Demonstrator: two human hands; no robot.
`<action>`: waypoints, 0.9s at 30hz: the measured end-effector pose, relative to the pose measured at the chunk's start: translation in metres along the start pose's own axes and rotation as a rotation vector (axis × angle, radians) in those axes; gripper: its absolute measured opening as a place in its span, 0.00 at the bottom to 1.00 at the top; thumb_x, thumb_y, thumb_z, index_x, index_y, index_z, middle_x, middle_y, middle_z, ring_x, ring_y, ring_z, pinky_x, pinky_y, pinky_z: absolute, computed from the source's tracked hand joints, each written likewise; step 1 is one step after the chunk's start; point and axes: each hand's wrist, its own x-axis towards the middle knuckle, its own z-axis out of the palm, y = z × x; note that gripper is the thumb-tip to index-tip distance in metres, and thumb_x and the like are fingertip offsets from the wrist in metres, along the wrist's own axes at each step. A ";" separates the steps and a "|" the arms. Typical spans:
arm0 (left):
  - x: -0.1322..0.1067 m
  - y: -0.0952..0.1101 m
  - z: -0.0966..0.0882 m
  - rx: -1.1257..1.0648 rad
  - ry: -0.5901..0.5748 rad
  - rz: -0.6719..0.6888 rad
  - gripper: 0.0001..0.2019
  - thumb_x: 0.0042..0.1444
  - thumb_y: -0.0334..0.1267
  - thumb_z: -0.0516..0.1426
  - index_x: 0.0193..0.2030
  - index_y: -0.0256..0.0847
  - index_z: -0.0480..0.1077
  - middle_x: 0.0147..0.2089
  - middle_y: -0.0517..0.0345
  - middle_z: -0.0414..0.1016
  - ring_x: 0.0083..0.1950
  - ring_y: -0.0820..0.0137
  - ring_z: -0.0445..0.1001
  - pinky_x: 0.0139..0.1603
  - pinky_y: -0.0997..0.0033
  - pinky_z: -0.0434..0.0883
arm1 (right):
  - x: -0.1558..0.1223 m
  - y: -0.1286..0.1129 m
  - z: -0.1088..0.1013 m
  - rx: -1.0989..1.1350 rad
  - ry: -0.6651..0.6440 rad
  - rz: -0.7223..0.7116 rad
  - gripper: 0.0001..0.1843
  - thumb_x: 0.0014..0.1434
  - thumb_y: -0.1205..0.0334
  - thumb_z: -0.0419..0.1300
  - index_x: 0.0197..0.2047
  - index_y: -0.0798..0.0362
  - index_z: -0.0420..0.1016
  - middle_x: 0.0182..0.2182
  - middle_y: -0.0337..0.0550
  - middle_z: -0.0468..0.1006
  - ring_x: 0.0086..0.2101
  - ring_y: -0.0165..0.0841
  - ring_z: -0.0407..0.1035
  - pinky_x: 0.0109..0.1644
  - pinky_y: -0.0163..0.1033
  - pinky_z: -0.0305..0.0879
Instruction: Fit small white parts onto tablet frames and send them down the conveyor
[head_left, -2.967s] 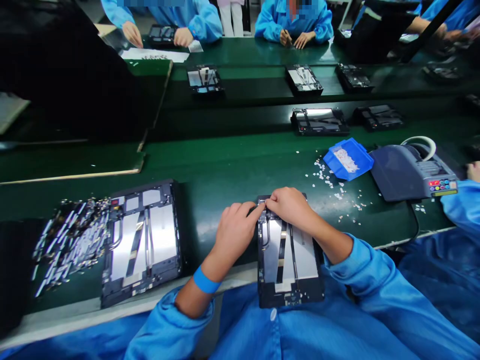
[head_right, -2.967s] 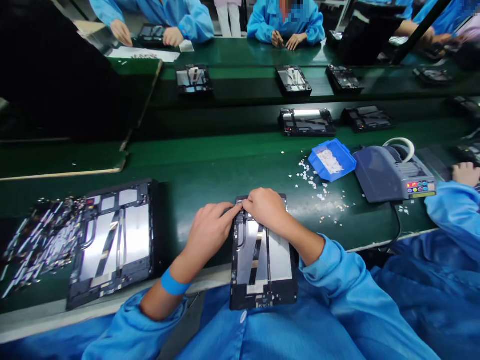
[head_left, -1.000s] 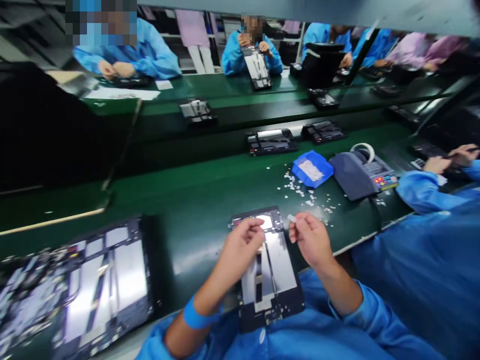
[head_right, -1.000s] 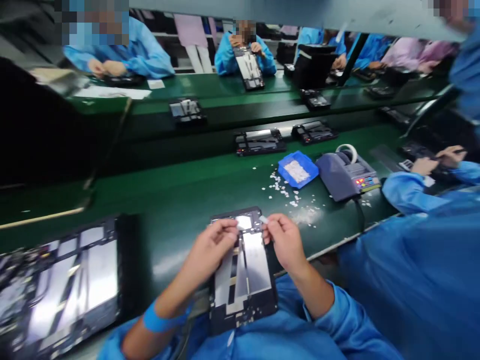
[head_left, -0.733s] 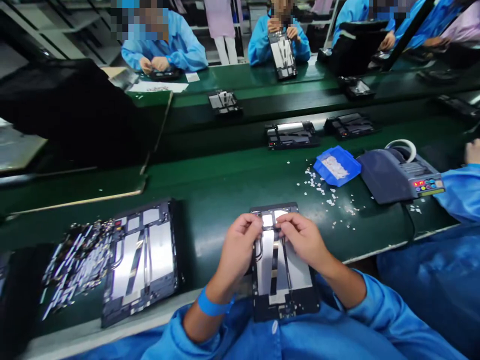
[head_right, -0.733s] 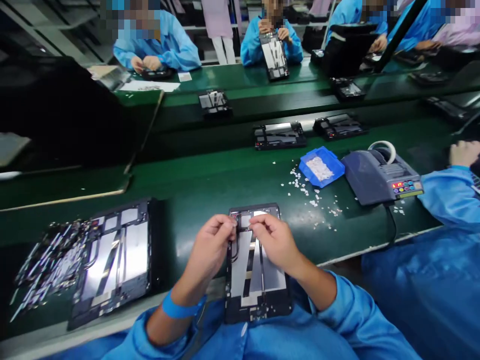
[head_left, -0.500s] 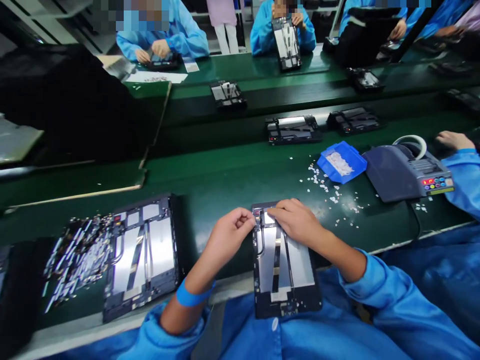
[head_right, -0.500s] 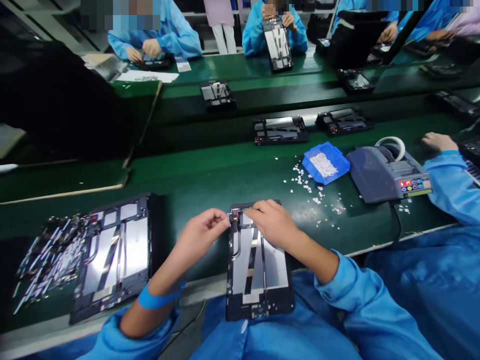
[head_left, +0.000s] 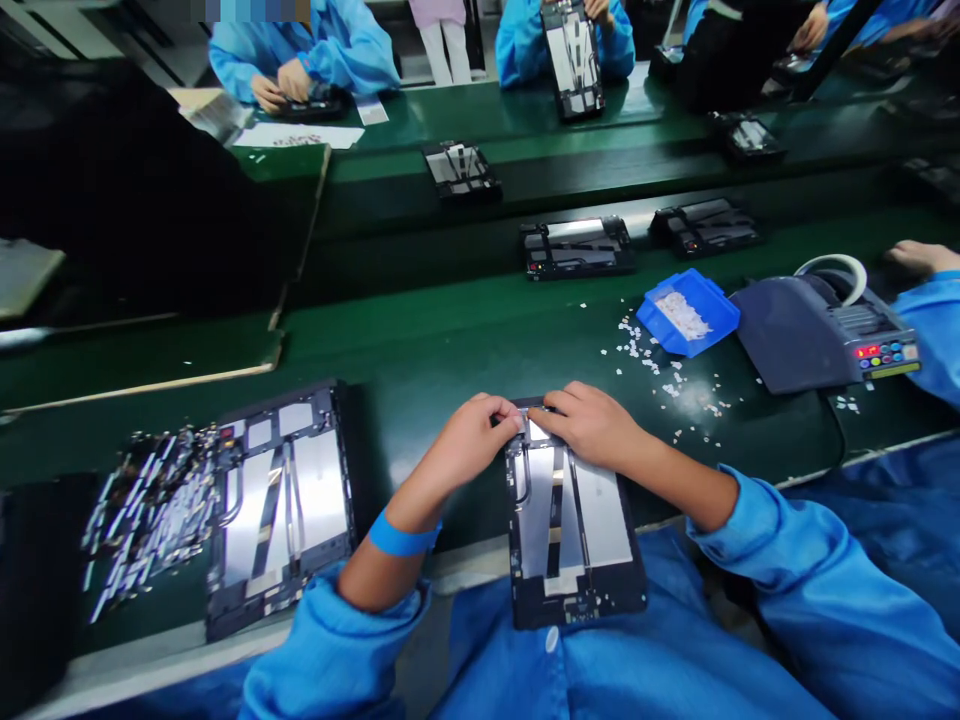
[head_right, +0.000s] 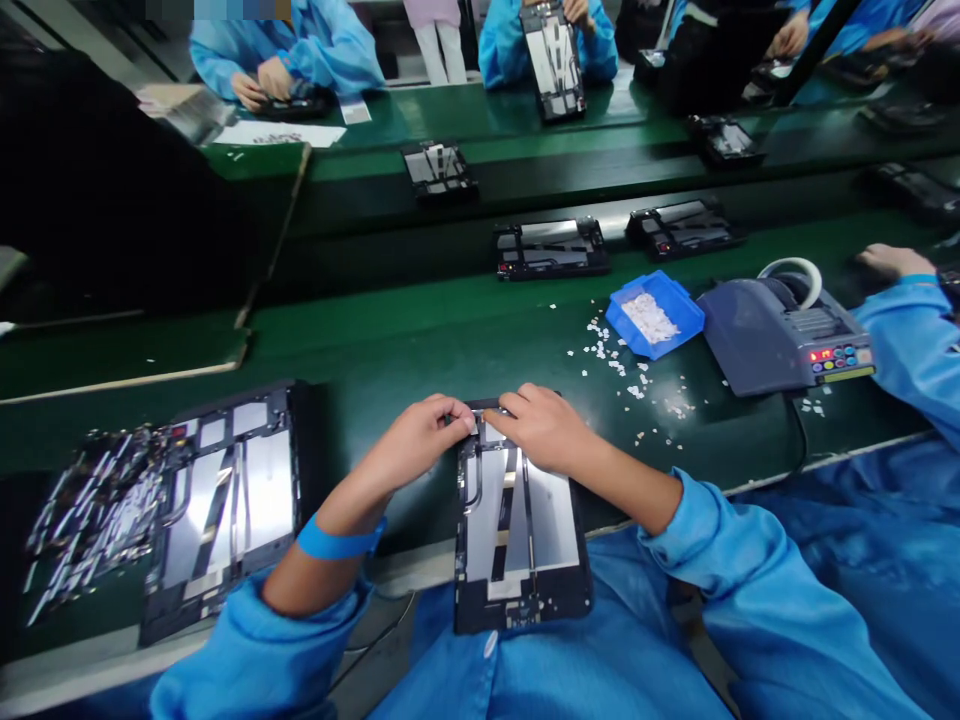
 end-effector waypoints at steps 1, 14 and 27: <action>0.003 -0.001 0.002 0.022 -0.006 -0.004 0.08 0.60 0.39 0.57 0.32 0.42 0.75 0.35 0.55 0.77 0.40 0.62 0.74 0.44 0.63 0.69 | 0.000 0.001 0.001 0.006 0.005 -0.003 0.16 0.75 0.63 0.53 0.60 0.51 0.77 0.43 0.49 0.76 0.41 0.39 0.60 0.44 0.44 0.58; 0.013 -0.002 0.012 0.157 0.056 -0.011 0.08 0.61 0.35 0.55 0.34 0.42 0.75 0.35 0.54 0.76 0.42 0.60 0.72 0.42 0.62 0.67 | 0.002 -0.002 0.000 0.029 0.015 0.025 0.16 0.75 0.64 0.53 0.59 0.51 0.77 0.43 0.49 0.76 0.41 0.40 0.59 0.42 0.44 0.56; 0.002 -0.002 0.027 0.140 0.225 -0.047 0.03 0.62 0.37 0.57 0.42 0.44 0.69 0.37 0.58 0.69 0.41 0.63 0.70 0.41 0.65 0.65 | 0.001 -0.002 -0.001 0.029 0.021 0.022 0.16 0.75 0.63 0.53 0.59 0.52 0.77 0.42 0.48 0.76 0.41 0.40 0.59 0.42 0.44 0.56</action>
